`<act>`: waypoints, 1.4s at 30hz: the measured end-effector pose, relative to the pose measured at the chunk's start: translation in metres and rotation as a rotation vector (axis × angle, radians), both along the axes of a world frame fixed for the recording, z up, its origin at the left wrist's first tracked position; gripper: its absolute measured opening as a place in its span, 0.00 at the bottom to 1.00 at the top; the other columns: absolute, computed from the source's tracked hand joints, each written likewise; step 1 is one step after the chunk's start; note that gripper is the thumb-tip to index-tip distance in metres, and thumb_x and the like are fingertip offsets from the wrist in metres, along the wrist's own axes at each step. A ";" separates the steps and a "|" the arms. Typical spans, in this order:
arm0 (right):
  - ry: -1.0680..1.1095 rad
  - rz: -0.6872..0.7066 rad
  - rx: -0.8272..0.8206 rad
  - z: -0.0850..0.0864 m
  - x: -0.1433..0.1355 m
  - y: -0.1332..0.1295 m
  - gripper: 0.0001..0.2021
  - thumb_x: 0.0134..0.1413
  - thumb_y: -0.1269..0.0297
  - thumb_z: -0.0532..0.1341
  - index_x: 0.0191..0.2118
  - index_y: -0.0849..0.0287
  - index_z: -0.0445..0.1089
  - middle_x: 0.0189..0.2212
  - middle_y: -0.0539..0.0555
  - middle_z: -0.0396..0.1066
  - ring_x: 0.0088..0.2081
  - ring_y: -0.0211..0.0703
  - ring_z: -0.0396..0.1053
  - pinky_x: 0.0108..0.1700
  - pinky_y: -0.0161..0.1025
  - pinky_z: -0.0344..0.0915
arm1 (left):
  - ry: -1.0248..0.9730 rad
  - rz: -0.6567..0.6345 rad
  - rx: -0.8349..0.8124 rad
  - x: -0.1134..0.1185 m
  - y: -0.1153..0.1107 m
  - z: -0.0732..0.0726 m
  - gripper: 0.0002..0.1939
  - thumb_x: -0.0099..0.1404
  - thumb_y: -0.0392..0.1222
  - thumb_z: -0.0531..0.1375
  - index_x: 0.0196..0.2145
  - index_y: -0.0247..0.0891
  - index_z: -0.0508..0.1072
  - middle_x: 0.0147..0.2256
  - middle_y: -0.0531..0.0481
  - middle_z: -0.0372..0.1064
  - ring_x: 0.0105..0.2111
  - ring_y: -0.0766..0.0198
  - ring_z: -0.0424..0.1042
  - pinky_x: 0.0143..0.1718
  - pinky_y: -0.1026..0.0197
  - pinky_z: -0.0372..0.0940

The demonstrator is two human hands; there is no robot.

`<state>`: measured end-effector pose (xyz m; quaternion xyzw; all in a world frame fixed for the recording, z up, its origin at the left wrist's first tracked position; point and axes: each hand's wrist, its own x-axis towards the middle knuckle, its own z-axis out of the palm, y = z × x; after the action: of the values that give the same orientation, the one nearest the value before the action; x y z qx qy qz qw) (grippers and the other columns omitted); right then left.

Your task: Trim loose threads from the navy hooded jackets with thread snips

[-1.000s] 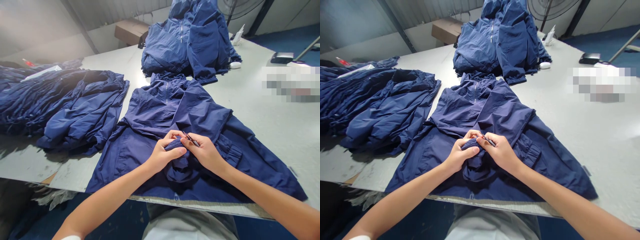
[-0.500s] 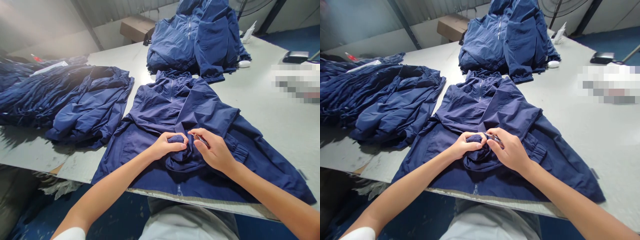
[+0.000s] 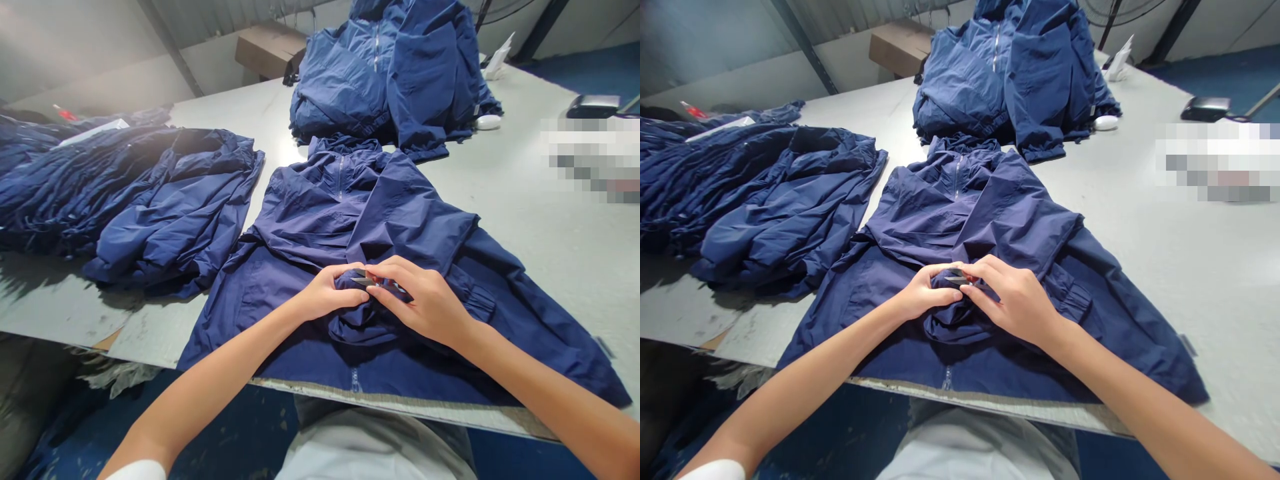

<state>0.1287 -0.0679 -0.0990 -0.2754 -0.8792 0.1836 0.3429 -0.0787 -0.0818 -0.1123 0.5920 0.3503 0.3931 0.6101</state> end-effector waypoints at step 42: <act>0.003 0.008 -0.322 0.014 0.008 0.008 0.15 0.60 0.57 0.61 0.48 0.57 0.76 0.37 0.55 0.80 0.29 0.40 0.74 0.32 0.35 0.69 | 0.047 -0.038 0.124 0.001 0.000 0.007 0.08 0.57 0.40 0.64 0.35 0.34 0.74 0.36 0.48 0.70 0.36 0.61 0.68 0.41 0.61 0.62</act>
<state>0.1366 -0.0599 -0.0852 -0.3231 -0.8388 0.3241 0.2950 -0.0781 -0.0814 -0.1057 0.6444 0.3282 0.3884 0.5711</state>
